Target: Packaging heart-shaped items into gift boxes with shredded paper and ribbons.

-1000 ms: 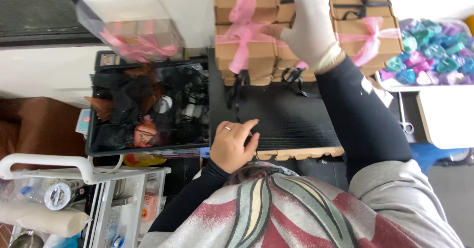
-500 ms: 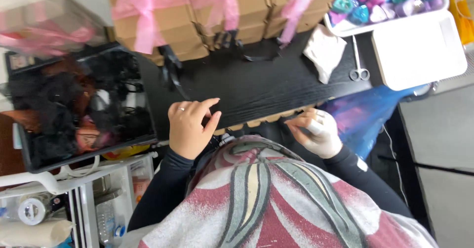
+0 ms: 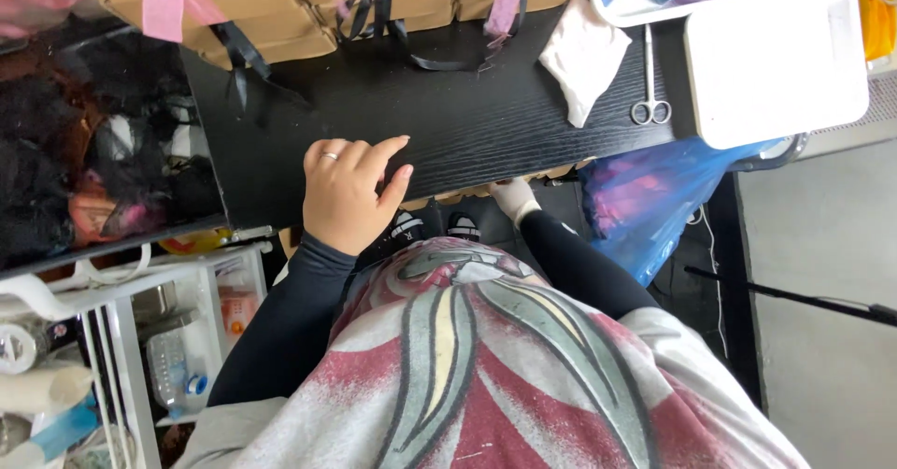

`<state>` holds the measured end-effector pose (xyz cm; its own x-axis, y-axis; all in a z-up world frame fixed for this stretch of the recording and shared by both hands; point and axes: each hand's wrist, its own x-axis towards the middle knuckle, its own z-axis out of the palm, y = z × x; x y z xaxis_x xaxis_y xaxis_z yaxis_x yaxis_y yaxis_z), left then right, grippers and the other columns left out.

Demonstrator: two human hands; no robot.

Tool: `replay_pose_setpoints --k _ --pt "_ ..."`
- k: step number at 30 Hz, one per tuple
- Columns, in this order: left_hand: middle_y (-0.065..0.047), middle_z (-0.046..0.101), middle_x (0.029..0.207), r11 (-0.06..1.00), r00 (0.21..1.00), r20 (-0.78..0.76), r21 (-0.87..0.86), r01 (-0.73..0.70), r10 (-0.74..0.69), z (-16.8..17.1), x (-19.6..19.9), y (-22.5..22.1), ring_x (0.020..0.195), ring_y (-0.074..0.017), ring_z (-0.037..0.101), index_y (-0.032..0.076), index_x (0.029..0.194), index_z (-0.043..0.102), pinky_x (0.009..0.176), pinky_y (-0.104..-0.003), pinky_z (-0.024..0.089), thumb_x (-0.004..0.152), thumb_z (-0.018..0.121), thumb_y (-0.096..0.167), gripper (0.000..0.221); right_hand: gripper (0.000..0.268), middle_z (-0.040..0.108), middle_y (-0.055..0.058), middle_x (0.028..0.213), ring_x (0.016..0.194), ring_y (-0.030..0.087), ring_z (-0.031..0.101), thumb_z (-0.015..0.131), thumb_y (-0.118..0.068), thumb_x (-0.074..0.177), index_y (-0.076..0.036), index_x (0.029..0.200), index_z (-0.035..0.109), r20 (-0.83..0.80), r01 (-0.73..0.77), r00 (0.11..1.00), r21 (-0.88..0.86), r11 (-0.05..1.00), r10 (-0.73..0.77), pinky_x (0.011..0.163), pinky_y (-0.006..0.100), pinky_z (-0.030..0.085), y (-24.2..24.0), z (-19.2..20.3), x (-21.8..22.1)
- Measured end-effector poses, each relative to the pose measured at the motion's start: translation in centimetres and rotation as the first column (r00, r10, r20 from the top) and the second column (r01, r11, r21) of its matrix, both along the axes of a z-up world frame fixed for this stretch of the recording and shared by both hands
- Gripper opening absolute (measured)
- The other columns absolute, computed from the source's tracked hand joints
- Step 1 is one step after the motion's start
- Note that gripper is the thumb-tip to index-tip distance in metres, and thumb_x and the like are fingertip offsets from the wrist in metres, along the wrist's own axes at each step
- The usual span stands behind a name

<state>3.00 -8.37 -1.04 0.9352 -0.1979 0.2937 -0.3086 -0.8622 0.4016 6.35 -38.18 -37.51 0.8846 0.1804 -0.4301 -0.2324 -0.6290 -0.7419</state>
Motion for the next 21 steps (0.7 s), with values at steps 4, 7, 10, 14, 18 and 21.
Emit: replay_pose_setpoints --k 4,7,10,14,18,21 --pt "-0.002 0.064 0.087 0.998 0.997 0.07 0.043 -0.037 0.034 -0.5 -0.4 0.1 0.095 -0.026 0.06 0.016 0.125 0.073 0.103 -0.045 0.042 0.1 0.071 0.032 0.03 0.036 0.066 0.011 0.133 0.121 0.025 0.063 0.062 -0.021 0.099 -0.009 0.133 0.061 0.002 -0.181 0.982 0.273 0.945 0.187 0.102 0.034 0.05 4.0 -3.7 1.6" --pt "-0.003 0.065 0.089 0.997 0.997 0.074 0.068 -0.039 0.034 -0.7 -0.5 0.2 0.095 -0.0264 0.06 0.015 0.126 0.072 0.103 -0.047 0.042 0.099 0.071 0.032 0.032 0.042 0.061 0.007 0.139 0.125 0.025 0.058 0.063 -0.026 0.097 -0.013 0.137 0.058 0.253 -0.427 0.869 -0.052 0.903 0.425 0.104 0.039 0.046 7.5 2.0 1.7" --pt "-0.003 0.065 0.09 0.998 0.995 0.089 0.048 -0.044 0.039 -0.7 -0.6 0.3 0.096 -0.0268 0.06 0.016 0.126 0.072 0.104 -0.047 0.042 0.098 0.071 0.031 0.032 0.053 0.057 0.003 0.139 0.124 0.023 0.053 0.063 -0.039 0.088 -0.02 0.137 0.057 0.037 -0.518 0.768 -0.552 0.654 0.639 0.102 0.04 0.04 10.9 11.4 1.8" --pt "-0.003 0.063 0.088 0.999 0.997 0.079 0.036 -0.028 0.025 -1.0 -0.5 0.4 0.094 -0.0265 0.059 0.015 0.126 0.072 0.102 -0.047 0.042 0.098 0.071 0.032 0.032 0.041 0.062 0.003 0.136 0.121 0.021 0.059 0.057 -0.032 0.099 -0.017 0.137 0.058 -0.073 -0.386 0.922 -0.165 0.908 0.379 0.102 0.037 0.046 12.6 8.9 2.0" --pt "-0.004 0.062 0.087 0.999 0.996 0.09 0.026 -0.022 0.02 -0.9 -0.5 0.5 0.092 -0.0267 0.058 0.015 0.125 0.072 0.101 -0.046 0.043 0.098 0.071 0.031 0.032 0.033 0.067 0.006 0.128 0.114 0.019 0.066 0.054 -0.023 0.103 -0.01 0.133 0.06 -0.305 0.037 0.945 0.456 0.889 0.118 0.097 0.034 0.055 12.8 1.6 2.1" --pt "-0.004 0.062 0.087 0.999 0.995 0.096 0.03 -0.021 0.018 -1.1 -0.4 0.6 0.092 -0.0265 0.058 0.015 0.125 0.072 0.101 -0.046 0.043 0.098 0.071 0.031 0.032 0.032 0.067 0.007 0.127 0.114 0.019 0.065 0.053 -0.021 0.104 -0.009 0.132 0.059 -0.451 0.287 0.891 0.661 0.693 0.061 0.099 0.034 0.054 12.7 0.1 2.0"
